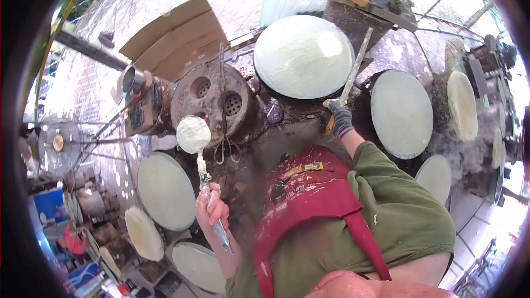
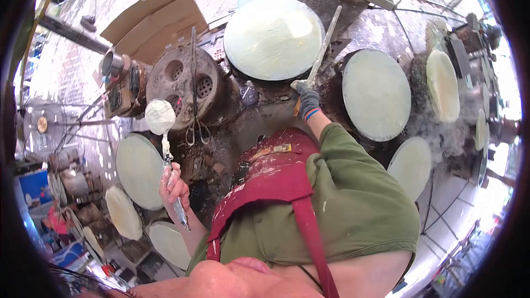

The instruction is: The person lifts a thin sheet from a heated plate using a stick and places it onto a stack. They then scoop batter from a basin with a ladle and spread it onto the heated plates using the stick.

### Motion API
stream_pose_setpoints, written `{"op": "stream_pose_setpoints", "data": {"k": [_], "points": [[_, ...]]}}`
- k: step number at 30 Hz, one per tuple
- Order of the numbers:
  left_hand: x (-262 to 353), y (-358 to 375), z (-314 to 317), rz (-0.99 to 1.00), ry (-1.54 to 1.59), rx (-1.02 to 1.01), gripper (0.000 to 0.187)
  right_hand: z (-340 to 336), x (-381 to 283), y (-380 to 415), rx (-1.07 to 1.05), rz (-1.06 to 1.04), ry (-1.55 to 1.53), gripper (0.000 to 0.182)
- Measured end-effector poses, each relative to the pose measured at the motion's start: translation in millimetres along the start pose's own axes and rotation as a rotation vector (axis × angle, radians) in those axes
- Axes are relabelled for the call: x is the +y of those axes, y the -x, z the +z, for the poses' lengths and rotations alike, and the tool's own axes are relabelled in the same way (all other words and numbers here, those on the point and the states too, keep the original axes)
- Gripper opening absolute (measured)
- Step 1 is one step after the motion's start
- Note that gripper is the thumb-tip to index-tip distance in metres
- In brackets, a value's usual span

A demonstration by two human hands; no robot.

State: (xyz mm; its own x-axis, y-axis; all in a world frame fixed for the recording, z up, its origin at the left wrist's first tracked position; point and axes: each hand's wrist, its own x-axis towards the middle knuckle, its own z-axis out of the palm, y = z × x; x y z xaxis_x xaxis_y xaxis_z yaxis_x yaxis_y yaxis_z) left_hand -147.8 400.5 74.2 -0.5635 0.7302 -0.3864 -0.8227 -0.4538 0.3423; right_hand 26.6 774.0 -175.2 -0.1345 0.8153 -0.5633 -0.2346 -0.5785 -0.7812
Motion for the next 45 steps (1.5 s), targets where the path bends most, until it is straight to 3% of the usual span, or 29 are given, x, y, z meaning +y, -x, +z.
{"op": "stream_pose_setpoints", "data": {"k": [1, 4, 7, 9, 12, 14, 16, 17, 18, 20, 21, 22, 24, 25, 26, 28, 31, 33, 35, 36, 37, 39, 40, 42, 43, 45], "points": [[0, 6, -9, 0.007, 0.057, -0.015, 0.032, -3, 16, -11, -0.203, -0.085, 0.341, 0.008], [-13, 29, -8, 0.021, 0.224, -0.002, 0.033, 20, 42, 6, -0.617, -1.112, 1.529, 0.012], [-32, 54, -2, 0.098, 0.408, -0.11, 0.034, 98, -18, 72, -0.854, -1.041, 1.364, 0.012], [-47, 75, 0, 0.162, 0.462, -0.205, 0.033, 142, -5, 50, -1.065, -1.224, 1.751, 0.016], [-73, 111, -1, 0.312, 0.416, -0.101, 0.032, 181, -1, 40, -1.276, -1.528, 2.094, 0.021], [-96, 131, 9, 0.378, 0.417, -0.032, 0.031, 200, 13, 24, -1.295, -1.737, 2.207, 0.026], [-110, 150, 19, 0.471, 0.414, 0.043, 0.03, 219, 44, -11, -1.61, -1.565, 2.289, 0.027], [-116, 161, 15, 0.486, 0.444, 0.044, 0.031, 236, 35, 4, -1.651, -1.281, 2.61, 0.034], [-123, 173, 13, 0.495, 0.386, 0.11, 0.031, 241, 20, 28, -1.637, -1.366, 2.734, 0.038], [-136, 189, 15, 0.547, 0.258, 0.252, 0.03, 247, 30, 21, -1.607, -1.267, 2.756, 0.043], [-140, 198, 4, 0.525, 0.158, 0.279, 0.029, 246, 28, 29, -1.59, -1.365, 2.77, 0.046], [-145, 205, -2, 0.538, 0.132, 0.296, 0.029, 250, 37, 20, -1.659, -1.299, 2.878, 0.048], [-157, 220, -9, 0.58, 0.095, 0.338, 0.029, 244, 40, 8, -1.596, -1.283, 2.746, 0.051], [-161, 229, -10, 0.582, 0.113, 0.373, 0.028, 242, 50, -7, -1.659, -1.427, 2.789, 0.056], [-167, 236, -12, 0.594, 0.122, 0.353, 0.028, 236, 37, 4, -1.596, -1.287, 2.666, 0.053], [-174, 254, -21, 0.604, 0.122, 0.294, 0.028, 229, 50, -2, -1.567, -1.443, 2.688, 0.047], [-180, 260, -25, 0.615, 0.122, 0.272, 0.028, 242, 53, -2, -1.604, -1.442, 2.925, 0.077], [-188, 271, -26, 0.648, 0.137, 0.349, 0.028, 241, 55, 9, -1.812, -1.279, 2.733, 0.088], [-196, 274, -32, 0.629, 0.11, 0.427, 0.029, 205, 1, 75, -2.112, -1.492, 2.185, 0.062], [-199, 276, -34, 0.644, 0.263, 0.332, 0.028, 190, -2, 75, -2.131, -1.669, 2.112, 0.041], [-204, 278, -34, 0.641, 0.434, 0.245, 0.028, 176, 7, 68, -2.033, -1.73, 2.358, 0.03], [-210, 282, -31, 0.662, 0.44, 0.342, 0.028, 154, 26, 61, -1.831, -1.717, 2.628, 0.023], [-211, 278, -31, 0.654, 0.42, 0.305, 0.028, 151, 28, 62, -1.761, -1.85, 2.419, 0.021], [-216, 273, -29, 0.665, 0.424, 0.253, 0.029, 168, 62, 32, -1.559, -1.721, 2.596, 0.03], [-217, 270, -26, 0.67, 0.445, 0.233, 0.03, 179, 93, -1, -1.351, -1.724, 2.493, 0.035], [-222, 265, -24, 0.681, 0.487, 0.191, 0.031, 191, 75, 14, -1.283, -1.654, 2.62, 0.037]]}}
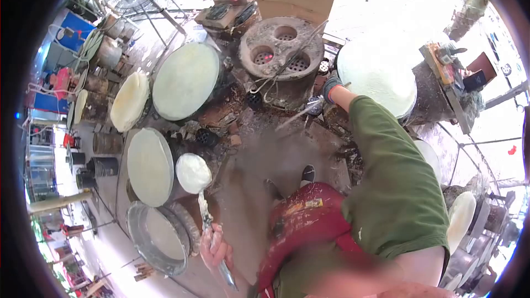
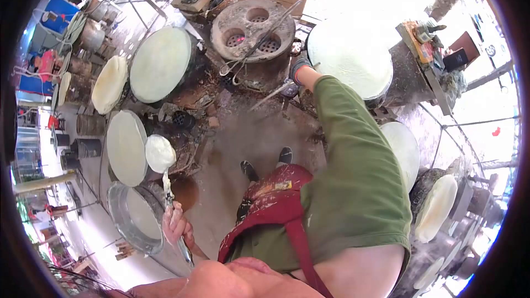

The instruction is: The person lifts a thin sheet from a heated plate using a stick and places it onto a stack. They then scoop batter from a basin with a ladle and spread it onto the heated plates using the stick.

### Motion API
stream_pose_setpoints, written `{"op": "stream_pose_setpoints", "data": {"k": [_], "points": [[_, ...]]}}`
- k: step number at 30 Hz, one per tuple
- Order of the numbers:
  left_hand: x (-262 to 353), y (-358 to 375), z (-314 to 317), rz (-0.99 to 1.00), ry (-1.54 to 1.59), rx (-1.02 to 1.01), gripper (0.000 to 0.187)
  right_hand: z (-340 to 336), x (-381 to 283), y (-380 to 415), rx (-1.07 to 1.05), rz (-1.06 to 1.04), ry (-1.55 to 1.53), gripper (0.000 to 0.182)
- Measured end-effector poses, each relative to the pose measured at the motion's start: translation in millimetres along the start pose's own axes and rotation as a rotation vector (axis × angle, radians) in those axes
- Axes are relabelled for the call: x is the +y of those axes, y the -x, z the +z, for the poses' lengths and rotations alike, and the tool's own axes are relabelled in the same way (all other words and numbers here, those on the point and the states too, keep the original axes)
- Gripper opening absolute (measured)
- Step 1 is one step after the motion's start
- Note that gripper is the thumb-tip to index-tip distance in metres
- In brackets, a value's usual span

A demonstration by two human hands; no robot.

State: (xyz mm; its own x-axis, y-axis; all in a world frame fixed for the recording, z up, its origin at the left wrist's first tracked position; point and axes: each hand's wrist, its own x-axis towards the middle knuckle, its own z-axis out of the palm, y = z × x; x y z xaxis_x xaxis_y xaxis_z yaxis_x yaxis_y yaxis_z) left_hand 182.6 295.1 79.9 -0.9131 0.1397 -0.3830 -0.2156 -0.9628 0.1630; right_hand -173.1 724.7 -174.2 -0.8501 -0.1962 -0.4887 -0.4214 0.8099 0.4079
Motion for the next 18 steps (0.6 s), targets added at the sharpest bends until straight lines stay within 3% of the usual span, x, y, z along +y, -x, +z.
{"op": "stream_pose_setpoints", "data": {"k": [8, 13, 16, 17, 18], "points": [[-11, -11, 9, -0.117, 0.012, -0.08, 0.032, -39, 4, 55, -0.212, 0.029, 0.044, 0.046], [-13, -27, 21, -0.199, -0.041, -0.086, 0.032, -2, -28, 97, -0.12, 0.148, -0.008, 0.046], [-12, -40, 19, -0.236, -0.087, -0.079, 0.031, -47, -25, 173, -0.066, 0.085, -0.311, 0.042], [-13, -45, 19, -0.266, -0.095, -0.121, 0.033, -9, -41, 163, -0.094, 0.017, -0.152, 0.039], [-13, -51, 18, -0.3, -0.107, -0.16, 0.034, 6, -53, 163, -0.089, 0.017, -0.193, 0.036]]}}
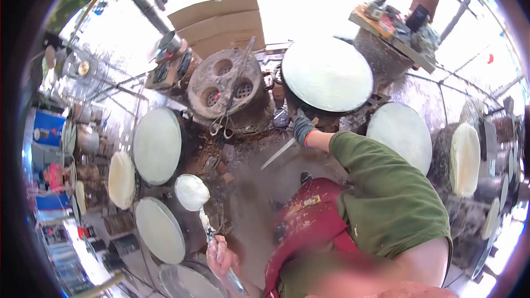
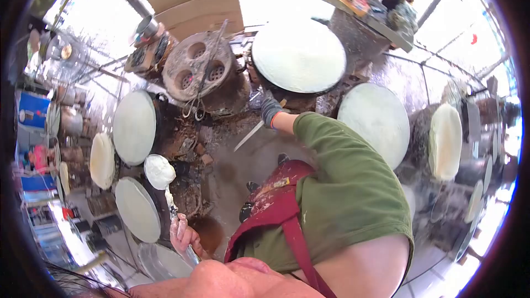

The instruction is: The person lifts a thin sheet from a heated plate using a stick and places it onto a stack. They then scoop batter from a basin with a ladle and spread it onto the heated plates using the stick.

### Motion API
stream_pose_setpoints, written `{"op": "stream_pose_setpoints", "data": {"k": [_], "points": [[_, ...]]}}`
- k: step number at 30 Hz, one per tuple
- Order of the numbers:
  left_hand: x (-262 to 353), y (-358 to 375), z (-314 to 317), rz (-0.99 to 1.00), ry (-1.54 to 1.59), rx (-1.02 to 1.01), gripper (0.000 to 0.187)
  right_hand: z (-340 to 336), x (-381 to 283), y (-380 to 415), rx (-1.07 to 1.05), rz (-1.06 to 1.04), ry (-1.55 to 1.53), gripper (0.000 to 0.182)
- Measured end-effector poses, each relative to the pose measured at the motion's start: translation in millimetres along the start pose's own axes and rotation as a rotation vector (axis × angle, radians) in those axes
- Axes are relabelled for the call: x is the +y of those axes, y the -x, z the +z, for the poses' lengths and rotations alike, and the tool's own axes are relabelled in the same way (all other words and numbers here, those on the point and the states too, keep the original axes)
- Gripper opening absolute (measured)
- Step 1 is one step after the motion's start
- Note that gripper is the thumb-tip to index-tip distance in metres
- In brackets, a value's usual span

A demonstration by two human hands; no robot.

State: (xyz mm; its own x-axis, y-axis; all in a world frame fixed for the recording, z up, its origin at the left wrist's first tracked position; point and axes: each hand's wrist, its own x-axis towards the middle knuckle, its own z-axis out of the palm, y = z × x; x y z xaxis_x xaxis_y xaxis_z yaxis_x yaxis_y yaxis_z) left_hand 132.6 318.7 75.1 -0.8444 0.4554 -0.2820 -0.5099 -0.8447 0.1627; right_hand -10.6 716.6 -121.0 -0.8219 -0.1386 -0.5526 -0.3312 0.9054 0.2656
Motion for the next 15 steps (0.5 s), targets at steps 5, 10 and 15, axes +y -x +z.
{"op": "stream_pose_setpoints", "data": {"k": [5, 10, 15], "points": [[9, -31, 11, -0.088, -0.079, 0.038, 0.034, 12, -37, 28, 0.146, 0.115, -0.446, 0.03], [37, -75, 13, -0.354, -0.099, -0.018, 0.033, 84, -55, 57, 0.872, 0.471, -1.303, 0.015], [42, -116, 33, -0.521, -0.174, -0.08, 0.032, 150, 14, 83, 0.81, 1.445, -1.582, 0.03]]}}
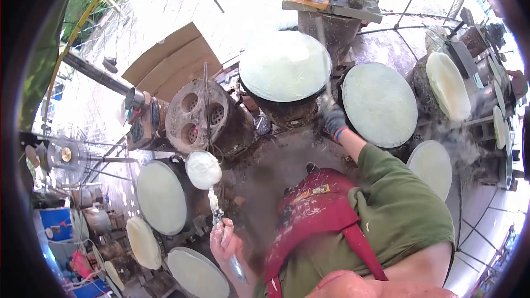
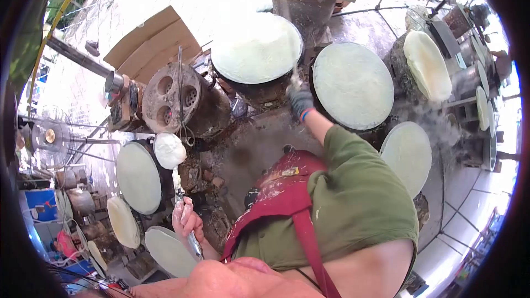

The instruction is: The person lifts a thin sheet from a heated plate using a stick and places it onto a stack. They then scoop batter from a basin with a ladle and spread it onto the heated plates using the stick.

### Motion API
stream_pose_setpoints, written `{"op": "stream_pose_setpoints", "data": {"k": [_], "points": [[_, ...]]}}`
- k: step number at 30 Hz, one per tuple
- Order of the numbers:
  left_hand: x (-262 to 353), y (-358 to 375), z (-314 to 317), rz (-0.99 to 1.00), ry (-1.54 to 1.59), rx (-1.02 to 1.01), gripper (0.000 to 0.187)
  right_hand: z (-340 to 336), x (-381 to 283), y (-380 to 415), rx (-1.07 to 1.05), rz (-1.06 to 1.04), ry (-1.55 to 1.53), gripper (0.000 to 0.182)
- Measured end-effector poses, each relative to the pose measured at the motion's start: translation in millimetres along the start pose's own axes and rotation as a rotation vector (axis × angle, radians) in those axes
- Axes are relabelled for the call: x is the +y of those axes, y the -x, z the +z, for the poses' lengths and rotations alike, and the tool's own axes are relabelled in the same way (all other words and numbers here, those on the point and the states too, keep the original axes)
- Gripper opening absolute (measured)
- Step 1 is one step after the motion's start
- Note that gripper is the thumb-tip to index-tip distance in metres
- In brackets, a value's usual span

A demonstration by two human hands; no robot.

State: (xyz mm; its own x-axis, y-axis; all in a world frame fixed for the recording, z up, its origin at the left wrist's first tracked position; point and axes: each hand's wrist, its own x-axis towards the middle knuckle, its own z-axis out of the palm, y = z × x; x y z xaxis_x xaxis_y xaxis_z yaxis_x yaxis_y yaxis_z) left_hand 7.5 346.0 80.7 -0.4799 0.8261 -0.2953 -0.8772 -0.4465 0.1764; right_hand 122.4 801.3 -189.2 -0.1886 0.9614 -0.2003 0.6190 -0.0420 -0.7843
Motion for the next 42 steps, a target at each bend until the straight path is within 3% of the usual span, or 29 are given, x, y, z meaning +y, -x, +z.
{"op": "stream_pose_setpoints", "data": {"k": [1, 4, 6, 10, 12, 13, 14, 16, 18, 19, 20, 22, 24, 26, 28, 29, 31, 33, 34, 36, 38, 39, 42], "points": [[3, -6, 3, -0.016, -0.029, -0.006, 0.031, 15, 29, -30, 0.138, -0.041, -0.263, 0.034], [4, -19, 12, -0.027, -0.096, -0.005, 0.031, 2, 11, -85, 0.033, 0.387, -0.346, 0.048], [0, -28, 21, -0.018, -0.118, 0.023, 0.03, 13, 0, -100, 0.091, 0.312, -0.434, 0.053], [-10, -42, 30, -0.007, -0.121, 0.056, 0.03, 70, 53, -134, 0.058, 0.299, -0.803, 0.066], [-14, -49, 33, -0.001, -0.117, 0.076, 0.03, 20, -30, -54, 0.068, 0.41, -0.68, 0.061], [-17, -53, 37, -0.006, -0.12, 0.069, 0.03, 100, 60, -97, -0.033, 0.364, -0.891, 0.055], [-20, -57, 40, -0.012, -0.122, 0.063, 0.03, 93, 30, -56, 0.004, 0.339, -0.943, 0.049], [-24, -64, 47, -0.003, -0.157, 0.075, 0.03, 105, 36, -29, 0.252, 0.318, -0.514, 0.043], [-23, -73, 52, -0.023, -0.186, 0.071, 0.03, 110, 59, -20, 0.135, 0.537, -0.619, 0.042], [-20, -78, 52, -0.042, -0.195, 0.064, 0.03, 82, 36, 1, 0.187, 0.484, -0.824, 0.036], [-17, -83, 54, -0.057, -0.204, 0.059, 0.03, 27, -10, 28, 0.028, 0.505, -0.631, 0.034], [-7, -95, 58, -0.186, -0.195, 0.057, 0.029, 12, 12, 42, -0.087, 0.315, -0.644, 0.035], [-1, -106, 66, -0.171, -0.365, 0.104, 0.029, -14, 26, 54, -0.192, 0.092, -0.118, 0.047], [15, -116, 69, -0.31, -0.23, 0.017, 0.03, -36, 49, 72, -0.06, -0.191, 0.212, 0.057], [31, -122, 76, -0.493, -0.002, -0.095, 0.031, -69, 42, 118, 0.024, -0.317, 0.315, 0.07], [43, -125, 69, -0.47, 0.009, -0.184, 0.031, -94, 25, 148, 0.033, -0.324, 0.244, 0.077], [58, -148, 56, -0.501, -0.055, -0.363, 0.031, -113, 32, 201, 0.07, -0.182, 0.204, 0.08], [62, -178, 58, -0.603, -0.214, -0.435, 0.03, -139, -7, 260, -0.038, 0.248, 0.115, 0.081], [62, -192, 63, -0.661, -0.128, -0.262, 0.029, -145, -20, 286, -0.08, 0.477, 0.057, 0.081], [45, -215, 78, -0.742, 0.062, 0.0, 0.029, -135, -8, 336, 0.167, 0.384, 0.171, 0.083], [18, -228, 67, -0.65, -0.319, -0.086, 0.026, -132, 11, 382, 0.327, 0.37, 0.269, 0.084], [8, -227, 61, -0.727, -0.491, -0.176, 0.022, -139, 15, 400, 0.343, 0.414, 0.285, 0.083], [-44, -176, 63, -0.431, -1.378, -0.522, 0.019, -155, 31, 451, 0.49, 0.483, 0.099, 0.083]]}}
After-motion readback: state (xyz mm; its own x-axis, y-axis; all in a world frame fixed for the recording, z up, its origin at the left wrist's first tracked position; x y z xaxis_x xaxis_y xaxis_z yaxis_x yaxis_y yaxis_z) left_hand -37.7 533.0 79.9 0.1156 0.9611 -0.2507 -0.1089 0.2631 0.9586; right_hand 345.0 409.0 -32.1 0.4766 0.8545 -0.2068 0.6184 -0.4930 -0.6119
